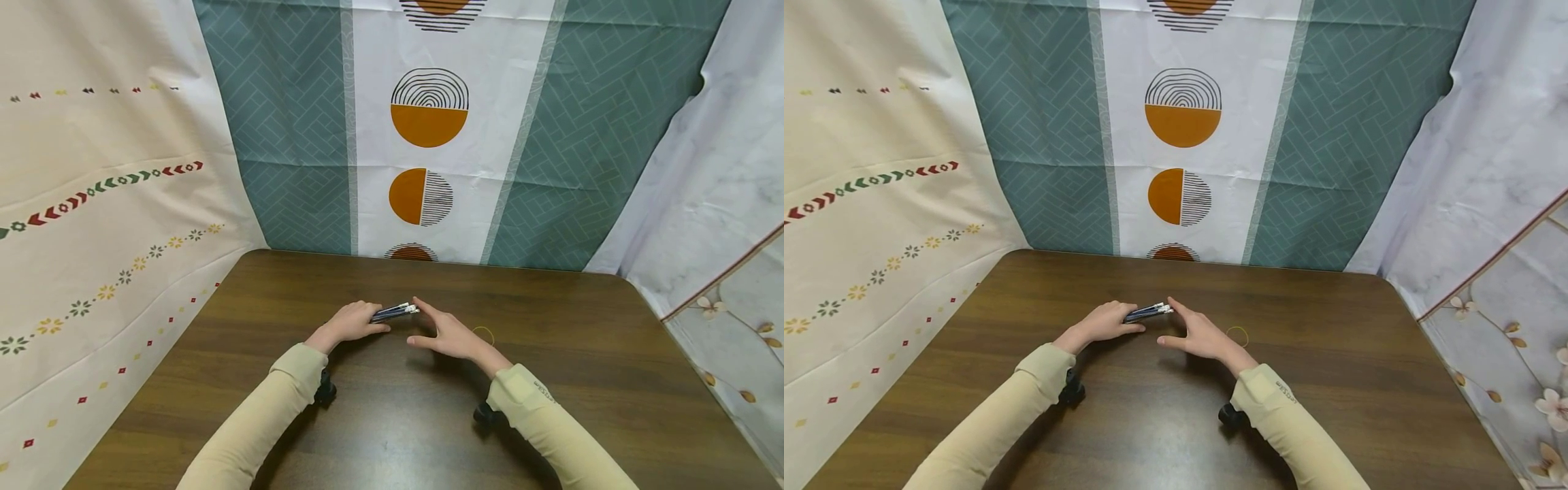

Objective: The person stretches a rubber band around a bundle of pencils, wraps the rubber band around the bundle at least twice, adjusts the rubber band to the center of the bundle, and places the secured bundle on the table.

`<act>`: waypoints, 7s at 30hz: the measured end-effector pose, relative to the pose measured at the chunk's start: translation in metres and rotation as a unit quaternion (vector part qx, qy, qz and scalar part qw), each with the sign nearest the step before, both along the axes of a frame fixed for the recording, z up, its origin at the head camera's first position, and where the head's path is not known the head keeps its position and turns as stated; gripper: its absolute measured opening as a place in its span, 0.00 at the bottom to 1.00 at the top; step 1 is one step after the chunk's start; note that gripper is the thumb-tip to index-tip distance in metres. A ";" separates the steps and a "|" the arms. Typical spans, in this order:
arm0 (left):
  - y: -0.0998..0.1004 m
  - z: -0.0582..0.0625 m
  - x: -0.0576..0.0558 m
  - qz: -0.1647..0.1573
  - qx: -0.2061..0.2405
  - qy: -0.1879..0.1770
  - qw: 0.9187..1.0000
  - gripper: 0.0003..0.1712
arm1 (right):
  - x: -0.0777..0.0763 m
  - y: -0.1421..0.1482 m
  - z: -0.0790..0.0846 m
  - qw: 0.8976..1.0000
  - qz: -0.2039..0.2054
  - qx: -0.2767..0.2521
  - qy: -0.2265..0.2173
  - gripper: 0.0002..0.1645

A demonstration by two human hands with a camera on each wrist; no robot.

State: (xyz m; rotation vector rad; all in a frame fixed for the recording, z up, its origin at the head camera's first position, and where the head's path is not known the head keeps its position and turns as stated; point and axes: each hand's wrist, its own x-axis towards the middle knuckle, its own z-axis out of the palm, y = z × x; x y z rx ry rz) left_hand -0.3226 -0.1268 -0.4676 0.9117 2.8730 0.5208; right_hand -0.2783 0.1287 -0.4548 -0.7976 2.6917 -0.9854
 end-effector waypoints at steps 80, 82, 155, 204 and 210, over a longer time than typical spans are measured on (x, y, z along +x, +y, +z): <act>0.029 0.007 -0.005 0.015 -0.077 0.080 0.994 0.10 | 0.003 -0.019 -0.009 0.950 -0.246 -0.191 0.034 0.10; 0.029 0.006 -0.004 0.012 -0.079 0.081 0.994 0.10 | 0.004 -0.018 -0.009 0.951 -0.240 -0.194 0.033 0.11; 0.032 0.013 0.001 -0.009 -0.085 0.072 0.994 0.14 | -0.013 -0.007 -0.004 0.985 -0.097 -0.143 -0.023 0.18; 0.033 0.010 0.002 0.013 -0.034 0.029 0.999 0.15 | -0.010 -0.005 -0.009 0.977 -0.084 -0.175 -0.092 0.13; 0.033 0.011 0.003 0.011 -0.026 0.015 0.999 0.26 | -0.009 -0.003 -0.009 0.978 -0.085 -0.168 -0.084 0.11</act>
